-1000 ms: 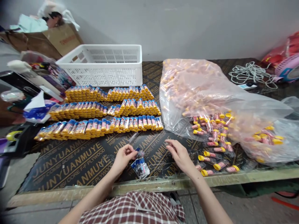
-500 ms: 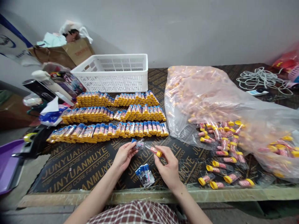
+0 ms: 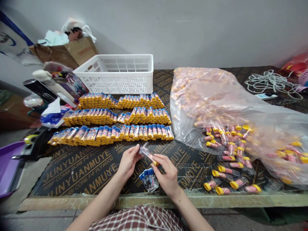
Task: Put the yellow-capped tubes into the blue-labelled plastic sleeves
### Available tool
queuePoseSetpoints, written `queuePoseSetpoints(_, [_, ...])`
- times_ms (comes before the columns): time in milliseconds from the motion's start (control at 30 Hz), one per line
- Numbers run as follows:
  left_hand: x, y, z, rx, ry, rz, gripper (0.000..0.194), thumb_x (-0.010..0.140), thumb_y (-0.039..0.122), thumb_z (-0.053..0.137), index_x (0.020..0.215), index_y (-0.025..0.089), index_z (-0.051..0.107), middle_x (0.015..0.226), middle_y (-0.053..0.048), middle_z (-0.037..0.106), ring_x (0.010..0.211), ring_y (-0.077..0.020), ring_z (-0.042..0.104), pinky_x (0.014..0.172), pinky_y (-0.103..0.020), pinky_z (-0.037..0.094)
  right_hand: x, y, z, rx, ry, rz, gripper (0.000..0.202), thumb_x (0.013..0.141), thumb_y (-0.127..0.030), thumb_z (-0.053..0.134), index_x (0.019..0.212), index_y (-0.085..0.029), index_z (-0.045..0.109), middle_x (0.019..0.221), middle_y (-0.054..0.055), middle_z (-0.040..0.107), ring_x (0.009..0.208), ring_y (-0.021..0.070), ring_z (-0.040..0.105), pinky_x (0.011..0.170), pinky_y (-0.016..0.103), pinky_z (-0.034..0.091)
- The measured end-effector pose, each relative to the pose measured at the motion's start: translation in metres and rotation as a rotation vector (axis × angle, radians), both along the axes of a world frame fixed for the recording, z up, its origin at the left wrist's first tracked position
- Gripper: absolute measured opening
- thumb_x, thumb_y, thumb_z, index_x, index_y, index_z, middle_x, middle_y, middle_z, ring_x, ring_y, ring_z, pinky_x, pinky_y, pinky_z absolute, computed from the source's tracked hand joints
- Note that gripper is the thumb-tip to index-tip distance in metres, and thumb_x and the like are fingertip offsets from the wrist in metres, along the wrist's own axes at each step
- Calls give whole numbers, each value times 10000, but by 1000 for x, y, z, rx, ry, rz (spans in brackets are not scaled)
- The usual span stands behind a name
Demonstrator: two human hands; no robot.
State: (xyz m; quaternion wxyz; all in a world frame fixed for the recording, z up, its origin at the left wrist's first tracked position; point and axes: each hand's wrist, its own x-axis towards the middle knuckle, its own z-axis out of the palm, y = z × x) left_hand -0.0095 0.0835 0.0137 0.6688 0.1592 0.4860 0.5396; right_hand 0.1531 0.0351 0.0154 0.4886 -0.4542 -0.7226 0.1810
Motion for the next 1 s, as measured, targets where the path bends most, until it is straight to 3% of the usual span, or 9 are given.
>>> queuePoseSetpoints(167, [2, -3, 9, 53, -26, -89, 336, 540, 265, 841, 794, 115, 680, 752, -41, 705, 646, -116, 635, 639, -234, 512, 1, -1, -5, -93, 15, 110, 404, 842, -73, 508, 1182, -275, 592, 1089, 62, 607, 1002, 178, 603, 877, 329, 517])
queuePoseSetpoints(267, [3, -8, 13, 56, -8, -263, 374, 538, 245, 844, 846, 111, 681, 782, -55, 708, 651, -123, 638, 639, -236, 508, 4, 1, -7, -69, -8, 91, 495, 796, -69, 534, 1235, -297, 551, 1057, 57, 568, 985, 183, 589, 865, 333, 520])
queuePoseSetpoints(367, [5, -15, 17, 33, 8, -432, 405, 541, 250, 845, 885, 106, 686, 786, -59, 702, 644, -120, 630, 629, -230, 500, 7, 6, -6, -78, -33, 104, 687, 725, -69, 557, 1358, -288, 407, 1289, 96, 449, 1182, 249, 484, 976, 430, 458])
queuePoseSetpoints(500, [7, -22, 22, 41, -3, -521, 328, 627, 346, 792, 811, 94, 687, 694, -38, 663, 577, -94, 583, 579, -212, 470, 12, 12, 1, -162, -24, 268, 822, 648, -71, 536, 1412, -251, 292, 1488, 101, 242, 1350, 306, 296, 1062, 508, 358])
queuePoseSetpoints(667, [8, -26, 23, 54, -13, -592, 332, 618, 359, 794, 801, 103, 687, 682, -35, 661, 570, -106, 585, 564, -219, 454, 14, 12, 3, -228, 12, 416, 834, 598, -73, 510, 1394, -230, 316, 1361, 97, 435, 1268, 271, 433, 1065, 458, 376])
queuePoseSetpoints(1000, [9, -29, 26, 44, -3, -569, 320, 615, 350, 794, 792, 104, 692, 675, -42, 660, 564, -106, 583, 537, -205, 444, 10, 7, -1, -239, 103, 353, 813, 584, -77, 502, 1370, -207, 340, 1335, 112, 477, 1203, 261, 508, 999, 407, 458])
